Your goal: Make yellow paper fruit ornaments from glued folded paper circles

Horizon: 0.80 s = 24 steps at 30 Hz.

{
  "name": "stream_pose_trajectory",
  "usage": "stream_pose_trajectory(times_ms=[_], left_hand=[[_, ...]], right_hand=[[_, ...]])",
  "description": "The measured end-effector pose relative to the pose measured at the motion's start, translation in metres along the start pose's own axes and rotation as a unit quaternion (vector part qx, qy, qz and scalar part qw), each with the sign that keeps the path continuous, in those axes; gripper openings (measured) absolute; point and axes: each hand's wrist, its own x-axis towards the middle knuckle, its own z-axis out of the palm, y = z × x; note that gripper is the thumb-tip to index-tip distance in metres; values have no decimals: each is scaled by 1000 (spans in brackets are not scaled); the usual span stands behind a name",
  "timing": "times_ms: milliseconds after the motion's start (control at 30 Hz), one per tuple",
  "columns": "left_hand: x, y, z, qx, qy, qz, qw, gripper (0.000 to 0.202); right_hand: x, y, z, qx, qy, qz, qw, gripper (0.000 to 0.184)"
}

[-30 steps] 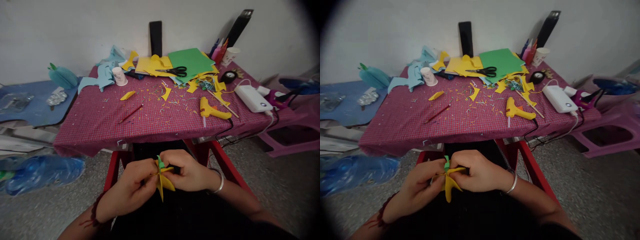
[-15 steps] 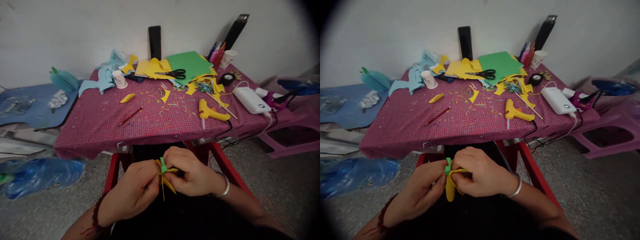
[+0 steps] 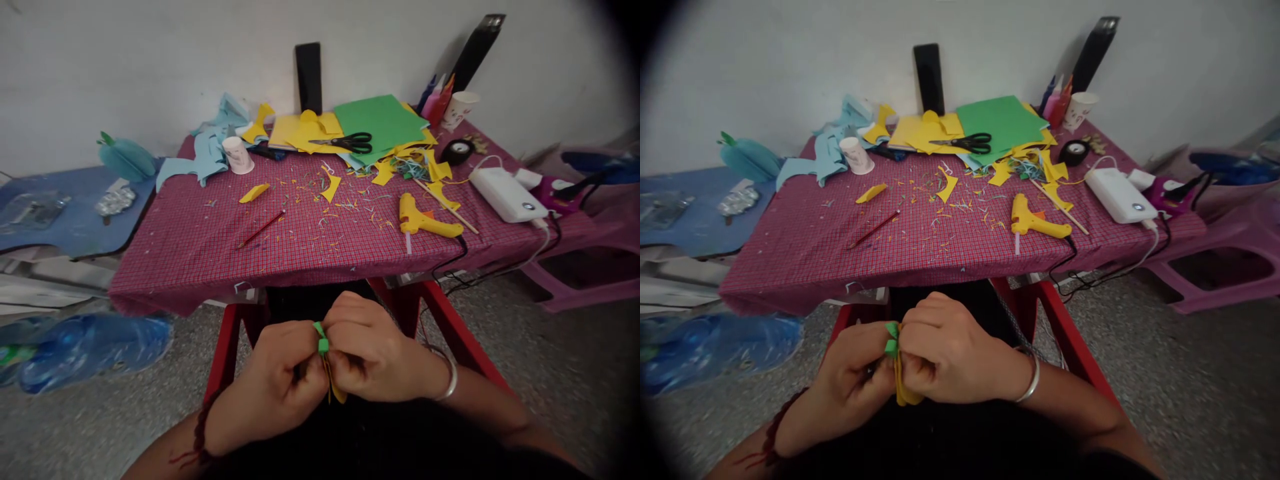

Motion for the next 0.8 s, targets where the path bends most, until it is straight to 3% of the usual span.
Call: stream_pose_trajectory(times_ms=[233, 400, 633, 700, 800], left_hand=[[7, 1, 2, -14, 33, -48, 998, 22], [8, 0, 0, -51, 109, -65, 991, 15], [11, -3, 1, -103, 89, -110, 985, 14], [13, -8, 4, -136, 93, -146, 976, 12], [14, -15, 6, -165, 105, -197, 961, 7]], right_hand=[[-1, 7, 1, 4, 46, 13, 999, 22], [1, 9, -1, 10, 52, 19, 998, 21], [0, 9, 0, 27, 29, 10, 999, 20], [0, 12, 3, 35, 37, 34, 998, 19], [1, 17, 7, 109, 79, 127, 983, 18]])
